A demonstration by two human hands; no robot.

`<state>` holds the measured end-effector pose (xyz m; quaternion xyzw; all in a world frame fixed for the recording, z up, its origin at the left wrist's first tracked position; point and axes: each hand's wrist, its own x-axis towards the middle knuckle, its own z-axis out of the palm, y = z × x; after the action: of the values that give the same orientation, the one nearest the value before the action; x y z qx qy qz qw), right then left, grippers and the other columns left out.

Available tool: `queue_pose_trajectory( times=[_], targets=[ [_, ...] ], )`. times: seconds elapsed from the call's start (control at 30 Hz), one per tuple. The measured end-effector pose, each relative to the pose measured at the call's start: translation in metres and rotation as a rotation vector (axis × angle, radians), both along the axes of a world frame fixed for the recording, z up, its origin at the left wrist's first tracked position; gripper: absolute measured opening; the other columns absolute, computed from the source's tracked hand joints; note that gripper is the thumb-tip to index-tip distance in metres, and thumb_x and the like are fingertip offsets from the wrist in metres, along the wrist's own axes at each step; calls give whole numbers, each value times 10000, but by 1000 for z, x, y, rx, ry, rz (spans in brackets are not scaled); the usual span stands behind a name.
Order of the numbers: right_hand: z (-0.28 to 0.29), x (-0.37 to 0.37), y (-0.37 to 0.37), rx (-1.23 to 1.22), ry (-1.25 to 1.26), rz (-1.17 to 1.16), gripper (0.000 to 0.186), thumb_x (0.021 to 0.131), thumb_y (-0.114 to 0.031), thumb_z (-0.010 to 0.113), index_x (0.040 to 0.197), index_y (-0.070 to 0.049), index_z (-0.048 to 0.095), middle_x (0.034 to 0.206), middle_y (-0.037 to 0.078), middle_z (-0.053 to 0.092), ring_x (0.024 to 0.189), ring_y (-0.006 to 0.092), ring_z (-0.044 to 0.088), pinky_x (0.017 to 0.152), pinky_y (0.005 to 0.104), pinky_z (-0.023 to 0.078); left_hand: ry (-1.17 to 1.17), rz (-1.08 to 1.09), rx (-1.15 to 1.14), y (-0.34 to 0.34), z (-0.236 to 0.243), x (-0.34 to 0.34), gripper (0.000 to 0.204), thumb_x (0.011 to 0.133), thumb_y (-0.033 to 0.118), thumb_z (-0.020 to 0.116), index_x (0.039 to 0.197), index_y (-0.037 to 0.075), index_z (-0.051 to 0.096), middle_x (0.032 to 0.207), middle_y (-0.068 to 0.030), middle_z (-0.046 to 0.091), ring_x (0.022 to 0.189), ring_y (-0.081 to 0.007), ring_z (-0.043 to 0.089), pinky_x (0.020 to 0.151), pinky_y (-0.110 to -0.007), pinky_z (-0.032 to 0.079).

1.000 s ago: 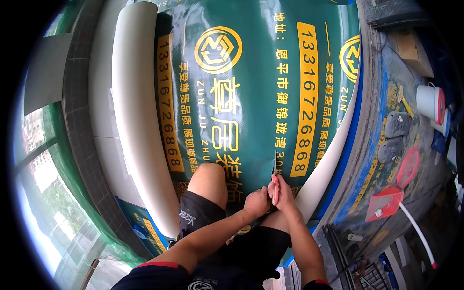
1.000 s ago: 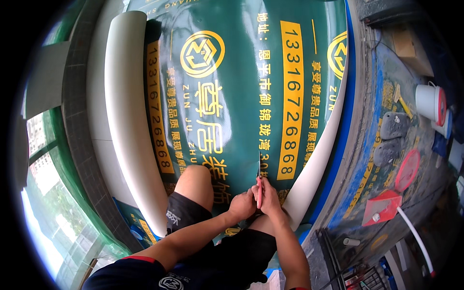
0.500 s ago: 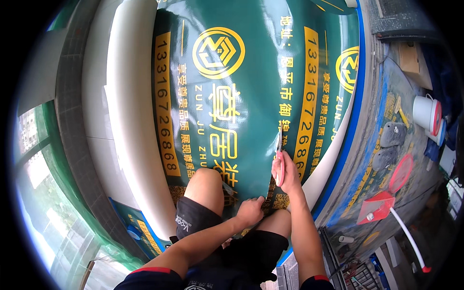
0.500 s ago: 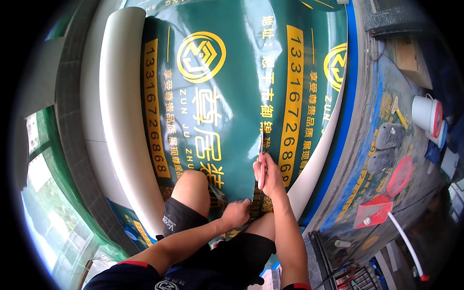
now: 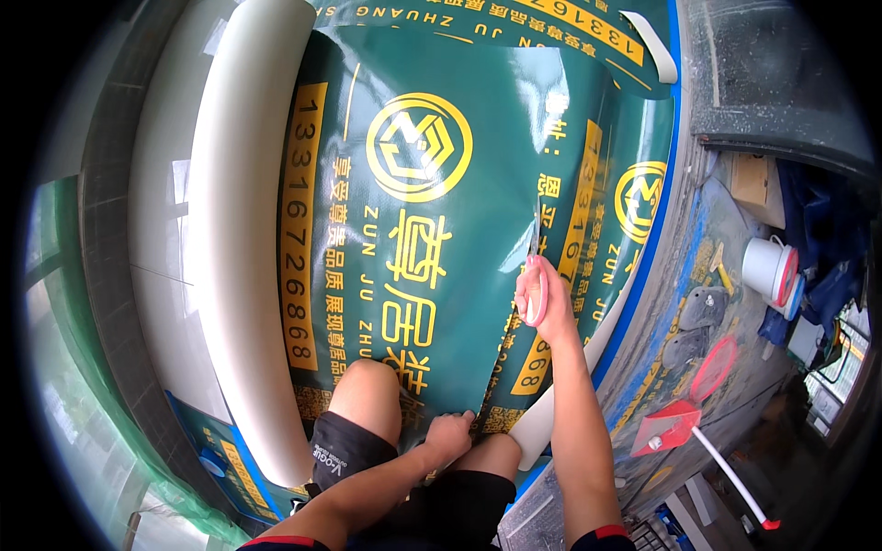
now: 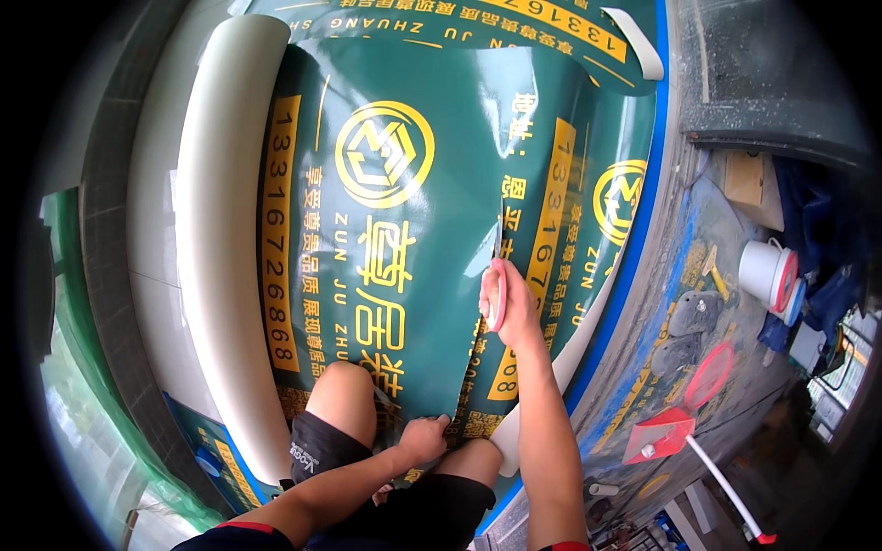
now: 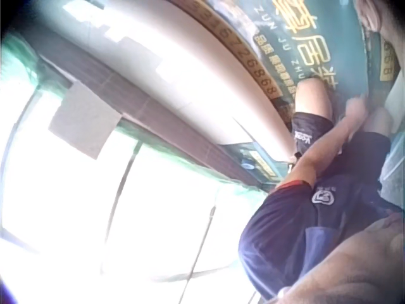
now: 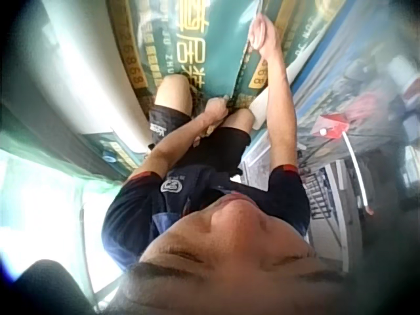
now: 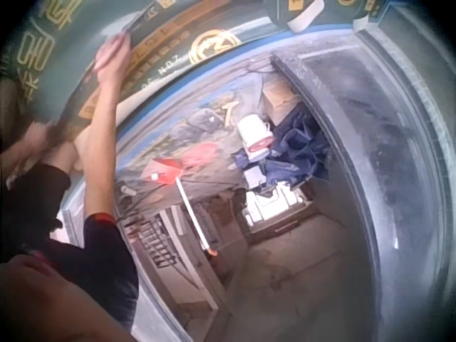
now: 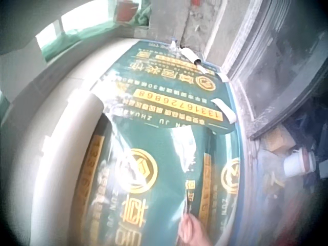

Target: The person applies blue adhesive tape to the edges of a large green and blue sign on the floor, using scissors to cut the tape and a roll of white protective film.

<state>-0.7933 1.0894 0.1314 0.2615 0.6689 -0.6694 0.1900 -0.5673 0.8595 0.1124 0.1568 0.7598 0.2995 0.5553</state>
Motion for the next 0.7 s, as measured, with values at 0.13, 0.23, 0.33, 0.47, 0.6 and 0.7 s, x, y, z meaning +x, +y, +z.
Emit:
queue_pose_trajectory(
  times=[0.13, 0.23, 0.33, 0.47, 0.6, 0.7],
  targets=[
    [4, -41, 8, 3, 17, -9, 438, 1087, -503, 470, 1051, -75, 554, 747, 2, 524, 579, 71, 522, 488, 220, 399, -38, -18, -6, 2, 1, -9, 244, 782, 93, 603, 1022, 49, 609, 924, -220, 726, 914, -414, 703, 818, -517, 552],
    [6, -71, 16, 6, 16, 7, 433, 1085, -504, 474, 1054, -81, 556, 760, 2, 524, 580, 68, 523, 487, 222, 402, -59, -65, -18, 1, -2, -9, 249, 805, 125, 614, 1049, 77, 631, 958, -194, 741, 904, -389, 726, 824, -498, 564],
    [9, -100, 22, -9, 36, 2, 441, 1076, -525, 478, 1027, -91, 543, 754, 0, 515, 571, 73, 520, 491, 222, 409, -65, -66, -20, 2, -5, -6, 258, 816, 133, 584, 1062, 81, 641, 972, -198, 745, 905, -389, 731, 817, -499, 568],
    [18, -150, 24, -5, 58, -52, 453, 1053, -535, 533, 898, -109, 523, 676, -5, 510, 540, 76, 508, 481, 232, 400, -95, -62, -16, 2, -8, -8, 276, 834, 140, 575, 1095, 80, 646, 989, -195, 749, 928, -381, 736, 833, -494, 571],
    [30, -210, 27, 20, 100, -6, 499, 1030, -590, 531, 886, -112, 510, 673, 0, 494, 529, 87, 505, 464, 248, 404, -144, -86, -41, 5, -4, -12, 269, 861, 146, 561, 1107, 77, 646, 993, -189, 754, 937, -369, 743, 844, -480, 577],
    [44, -259, 37, 7, 140, -26, 526, 1008, -619, 550, 942, -98, 521, 676, -2, 492, 518, 103, 502, 454, 251, 399, -166, -87, -23, 5, -4, -13, 266, 863, 153, 564, 1105, 77, 646, 975, -186, 756, 935, -364, 745, 841, -477, 581]
  ],
)
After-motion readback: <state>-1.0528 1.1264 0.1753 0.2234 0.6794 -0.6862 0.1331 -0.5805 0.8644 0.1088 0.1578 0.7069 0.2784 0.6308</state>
